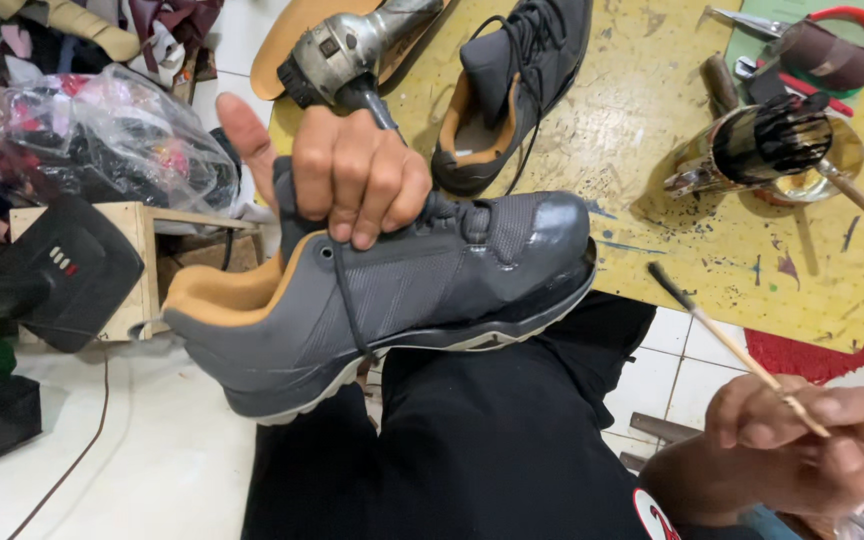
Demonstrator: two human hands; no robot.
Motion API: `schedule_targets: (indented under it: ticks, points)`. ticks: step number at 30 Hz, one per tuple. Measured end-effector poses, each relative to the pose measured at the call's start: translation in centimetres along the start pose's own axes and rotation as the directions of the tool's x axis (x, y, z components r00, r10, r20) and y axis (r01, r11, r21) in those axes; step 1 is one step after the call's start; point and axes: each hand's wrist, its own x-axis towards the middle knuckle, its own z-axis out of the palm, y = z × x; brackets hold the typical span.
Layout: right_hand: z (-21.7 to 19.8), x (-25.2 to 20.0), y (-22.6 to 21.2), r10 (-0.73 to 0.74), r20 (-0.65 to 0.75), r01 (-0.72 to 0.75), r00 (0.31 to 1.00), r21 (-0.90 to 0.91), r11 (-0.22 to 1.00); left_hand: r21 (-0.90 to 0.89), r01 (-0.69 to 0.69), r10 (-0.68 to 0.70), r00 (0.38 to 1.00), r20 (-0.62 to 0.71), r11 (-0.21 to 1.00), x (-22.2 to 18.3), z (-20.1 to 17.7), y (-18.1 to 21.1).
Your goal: The person applies adhesive using a small brush to the separated sole and upper of a shoe, then presses the parts together and wipes away excess adhesive.
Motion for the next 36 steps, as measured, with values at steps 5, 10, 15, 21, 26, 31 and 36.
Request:
schedule_targets:
  ticks: [5, 10, 15, 21, 26, 31, 36]
  points:
    - [2.7, -1.1, 2.7, -0.136, -0.281, 0.072, 0.95, -0.228, 0.971, -0.069, 0.031, -0.029, 0.999, 0.026, 0.997, -0.1, -0.5, 0.0]
    - [4.2, -0.7, 2.7, -0.282, 0.13, 0.097, 0.951, -0.987, -0.129, -0.083, 0.052, -0.048, 0.998, 0.046, 0.995, 0.3, -0.7, 0.3]
    - [6.5, 0.9, 4.4, -0.373, -0.209, -0.007, 0.904, -0.88, 0.476, -0.082, 0.066, -0.06, 0.995, 0.083, 0.994, -0.1, -1.5, 0.1]
    - [8.6, 1.8, 4.8, -0.252, -0.435, -0.14, 0.864, -0.689, 0.711, -0.098, 0.058, -0.05, 0.995, 0.083, 0.993, 0.3, -0.8, 0.0]
    - [9.3, 3.0, 4.9, -0.327, -0.456, -0.144, 0.828, -0.736, 0.662, -0.105, 0.056, -0.05, 0.997, 0.061, 0.993, 0.2, -0.7, 0.4]
    - [8.1, 2.9, 4.3, -0.391, -0.247, -0.026, 0.887, -0.871, 0.491, -0.073, 0.065, -0.058, 0.994, 0.094, 0.995, 0.0, -0.8, 0.7]
    - [7.9, 1.7, 5.4, -0.302, -0.437, -0.085, 0.848, -0.673, 0.735, -0.139, 0.032, -0.023, 0.998, 0.066, 0.99, -0.7, -0.9, 0.4]
